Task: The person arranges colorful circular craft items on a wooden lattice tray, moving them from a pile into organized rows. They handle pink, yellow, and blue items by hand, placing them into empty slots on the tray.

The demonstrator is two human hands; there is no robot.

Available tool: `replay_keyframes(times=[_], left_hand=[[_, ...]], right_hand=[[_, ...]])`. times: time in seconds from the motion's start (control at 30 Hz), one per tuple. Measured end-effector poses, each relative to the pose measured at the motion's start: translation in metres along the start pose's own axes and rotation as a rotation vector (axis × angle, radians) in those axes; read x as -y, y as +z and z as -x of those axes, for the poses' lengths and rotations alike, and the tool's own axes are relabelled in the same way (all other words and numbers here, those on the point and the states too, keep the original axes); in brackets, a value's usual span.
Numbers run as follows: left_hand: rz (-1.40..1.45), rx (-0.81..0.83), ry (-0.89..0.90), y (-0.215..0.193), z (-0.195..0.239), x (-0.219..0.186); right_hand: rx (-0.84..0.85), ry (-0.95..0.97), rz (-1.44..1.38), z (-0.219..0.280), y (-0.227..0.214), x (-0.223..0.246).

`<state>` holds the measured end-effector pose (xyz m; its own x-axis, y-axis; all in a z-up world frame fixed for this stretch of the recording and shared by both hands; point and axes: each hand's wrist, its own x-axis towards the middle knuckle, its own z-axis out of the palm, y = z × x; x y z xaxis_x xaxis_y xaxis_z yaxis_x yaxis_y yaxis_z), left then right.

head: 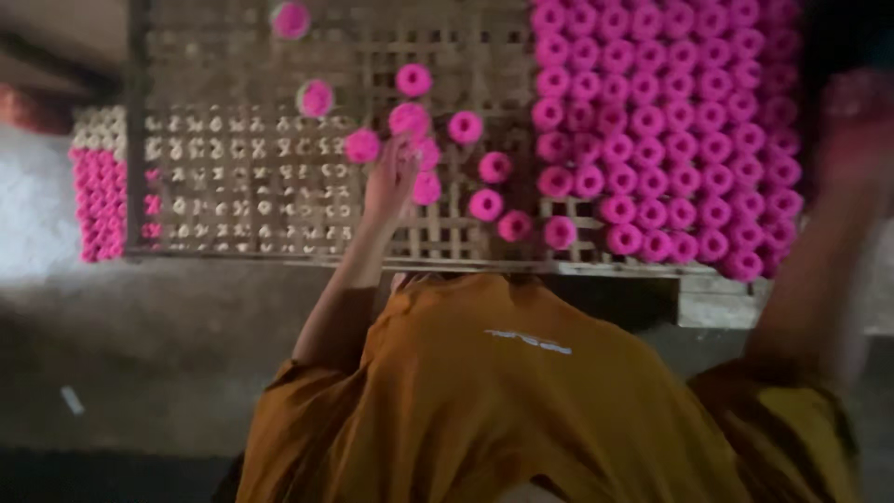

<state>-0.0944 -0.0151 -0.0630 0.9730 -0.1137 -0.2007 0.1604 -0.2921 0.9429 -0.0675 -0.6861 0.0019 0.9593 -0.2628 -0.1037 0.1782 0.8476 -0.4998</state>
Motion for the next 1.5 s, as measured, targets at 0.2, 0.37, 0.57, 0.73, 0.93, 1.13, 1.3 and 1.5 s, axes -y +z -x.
replay_keyframes(times=[0.2, 0.37, 0.57, 0.73, 0.93, 1.13, 1.3, 1.5], left_hand=[[-0.582, -0.286, 0.196, -0.071, -0.009, -0.007], [-0.799, -0.279, 0.204, -0.11, -0.029, -0.003], [-0.872, -0.099, 0.207, -0.088, -0.052, 0.038], [-1.077, 0.144, 0.209, -0.064, -0.092, 0.049], [-0.705, 0.124, 0.492, -0.083, -0.087, 0.022], [-0.606, -0.004, 0.58, -0.104, -0.073, -0.024], [-0.846, -0.215, -0.009, -0.156, -0.108, -0.006], [-0.813, -0.208, -0.09, -0.174, -0.129, 0.047]], right_hand=[[0.058, 0.476, 0.983, 0.02, 0.079, -0.355], [0.594, -0.045, 1.784, 0.023, 0.145, -0.492], [0.492, -0.334, 2.16, 0.011, 0.154, -0.534], [0.535, 0.143, 2.249, 0.012, 0.145, -0.53], [0.161, 0.706, 0.9, 0.06, 0.166, -0.48], [0.261, 0.049, 1.122, 0.105, 0.179, -0.423], [0.018, -0.506, 1.816, 0.107, 0.137, -0.407], [-0.074, -0.699, 1.697, 0.098, 0.092, -0.403]])
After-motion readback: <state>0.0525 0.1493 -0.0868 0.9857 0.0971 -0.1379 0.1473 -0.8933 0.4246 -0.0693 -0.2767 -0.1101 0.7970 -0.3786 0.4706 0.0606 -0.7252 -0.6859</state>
